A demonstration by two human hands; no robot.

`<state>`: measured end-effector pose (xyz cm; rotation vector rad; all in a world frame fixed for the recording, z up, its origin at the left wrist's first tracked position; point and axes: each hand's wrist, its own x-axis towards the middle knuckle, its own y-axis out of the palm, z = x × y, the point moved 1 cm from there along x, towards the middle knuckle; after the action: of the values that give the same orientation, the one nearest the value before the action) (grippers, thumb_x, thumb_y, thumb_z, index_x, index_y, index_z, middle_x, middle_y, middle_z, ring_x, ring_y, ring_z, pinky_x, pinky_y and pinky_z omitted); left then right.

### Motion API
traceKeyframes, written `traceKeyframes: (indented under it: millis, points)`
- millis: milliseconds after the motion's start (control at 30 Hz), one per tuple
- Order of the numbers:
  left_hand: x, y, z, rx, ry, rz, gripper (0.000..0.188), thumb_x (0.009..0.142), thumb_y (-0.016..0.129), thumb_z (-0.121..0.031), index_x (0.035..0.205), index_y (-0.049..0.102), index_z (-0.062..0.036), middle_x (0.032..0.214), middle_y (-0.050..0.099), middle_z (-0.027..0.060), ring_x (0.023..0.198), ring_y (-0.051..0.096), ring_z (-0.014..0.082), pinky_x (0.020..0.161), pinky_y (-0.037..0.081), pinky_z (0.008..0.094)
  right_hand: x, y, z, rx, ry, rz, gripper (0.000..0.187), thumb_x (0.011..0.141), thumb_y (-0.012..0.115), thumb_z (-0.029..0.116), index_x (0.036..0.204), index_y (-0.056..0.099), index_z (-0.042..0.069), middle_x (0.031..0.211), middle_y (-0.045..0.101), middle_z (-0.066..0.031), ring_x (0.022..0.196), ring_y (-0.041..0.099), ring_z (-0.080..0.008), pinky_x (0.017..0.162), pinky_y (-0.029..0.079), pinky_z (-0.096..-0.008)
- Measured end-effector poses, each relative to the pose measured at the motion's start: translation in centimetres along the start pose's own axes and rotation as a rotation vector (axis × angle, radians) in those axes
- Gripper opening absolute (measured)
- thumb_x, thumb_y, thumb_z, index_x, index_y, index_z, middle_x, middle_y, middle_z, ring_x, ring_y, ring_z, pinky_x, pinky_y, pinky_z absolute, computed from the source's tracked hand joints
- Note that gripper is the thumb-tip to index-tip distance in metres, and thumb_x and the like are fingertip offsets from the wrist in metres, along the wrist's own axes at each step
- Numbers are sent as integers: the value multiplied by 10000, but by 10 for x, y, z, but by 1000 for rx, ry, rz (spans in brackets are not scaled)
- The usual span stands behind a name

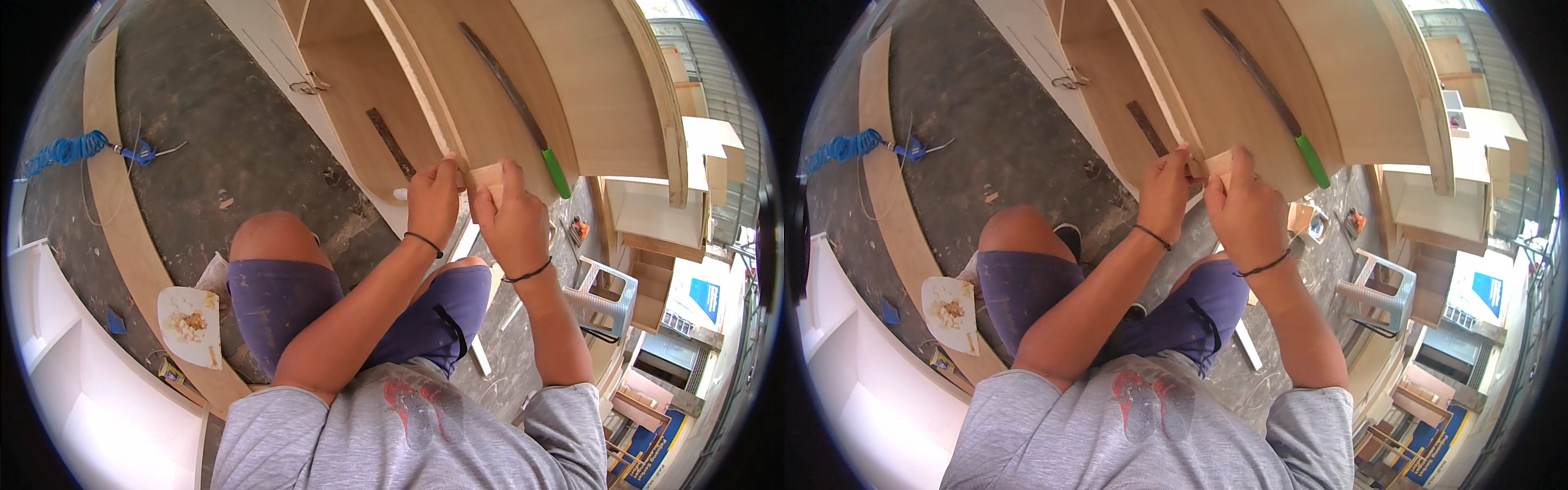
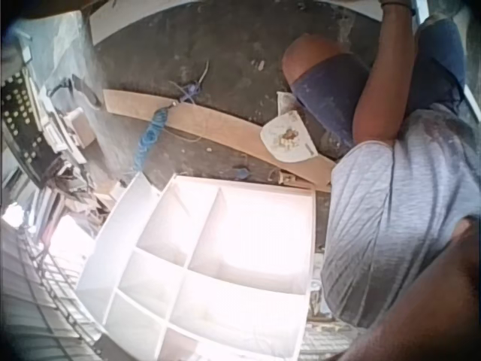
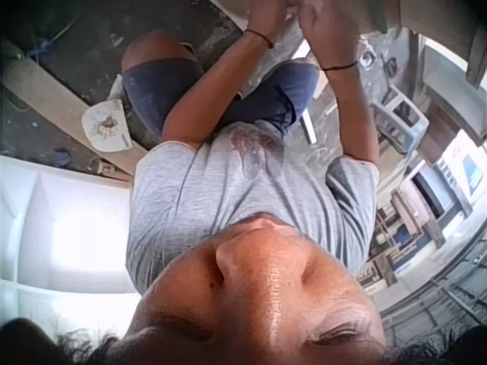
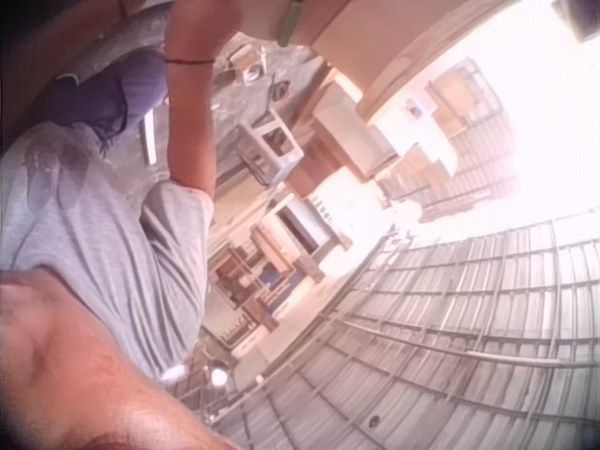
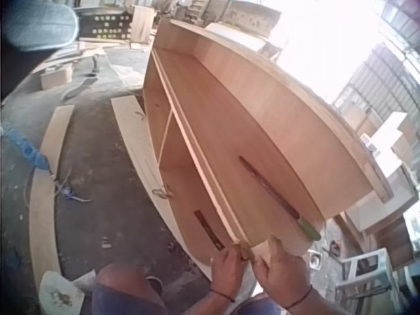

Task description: The person uses a file on the edge of a curved cabinet door, applies glue to a small wooden block, and attaches it to the cabinet frame.

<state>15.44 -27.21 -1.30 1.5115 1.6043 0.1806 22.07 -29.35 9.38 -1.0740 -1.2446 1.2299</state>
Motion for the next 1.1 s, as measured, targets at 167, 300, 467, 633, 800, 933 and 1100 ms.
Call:
traceKeyframes:
  millis: [167,300,467,633,800,933,1100]
  points:
    - [-9,3,-14,-41,-16,-18,385,903,457,-267,735,577,58,706,578,50,677,528,107,704,476,280,-2,4,1,13,4,31,362,810,567,167,1093,423,-5,668,596,-240,632,603,-413,538,479,-471]
    - [-12,2,-15,-129,-91,-14,242,885,503,-260,795,548,-40,777,574,31,740,563,121,630,387,240,-1,-5,-14,255,23,23,327,811,551,133,1075,414,-3,683,593,-249,656,598,-425,546,472,-468]
    - [-19,2,-7,-118,-41,-43,218,877,531,-251,776,538,-58,765,575,23,740,574,116,599,365,224,-5,-10,-18,298,39,-98,322,814,551,131,1076,419,0,735,594,-266,694,593,-444,576,472,-471]
    - [-14,0,5,-41,-6,-37,208,864,552,-219,772,575,-33,739,584,23,711,552,91,591,371,220,-4,-7,-8,306,50,-26,327,814,562,144,1069,421,-4,732,593,-265,700,593,-442,568,468,-479]
    - [-17,-2,2,-14,-8,-41,226,855,559,-211,762,609,-11,712,594,25,692,528,74,599,374,218,2,2,-9,202,8,-4,335,815,559,165,1065,405,4,682,589,-254,668,593,-441,560,468,-496]
    - [-19,1,2,-7,9,-46,218,850,565,-217,779,617,-18,714,596,17,687,522,73,615,372,213,2,2,-7,102,22,38,342,818,548,175,1058,380,-2,642,581,-254,637,591,-439,551,469,-503]
    - [-20,-3,6,-13,-33,-57,199,844,569,-219,810,624,-31,753,606,15,715,528,74,627,366,217,5,0,-2,108,48,114,339,816,540,161,1029,357,-28,629,574,-261,620,585,-441,544,465,-511]
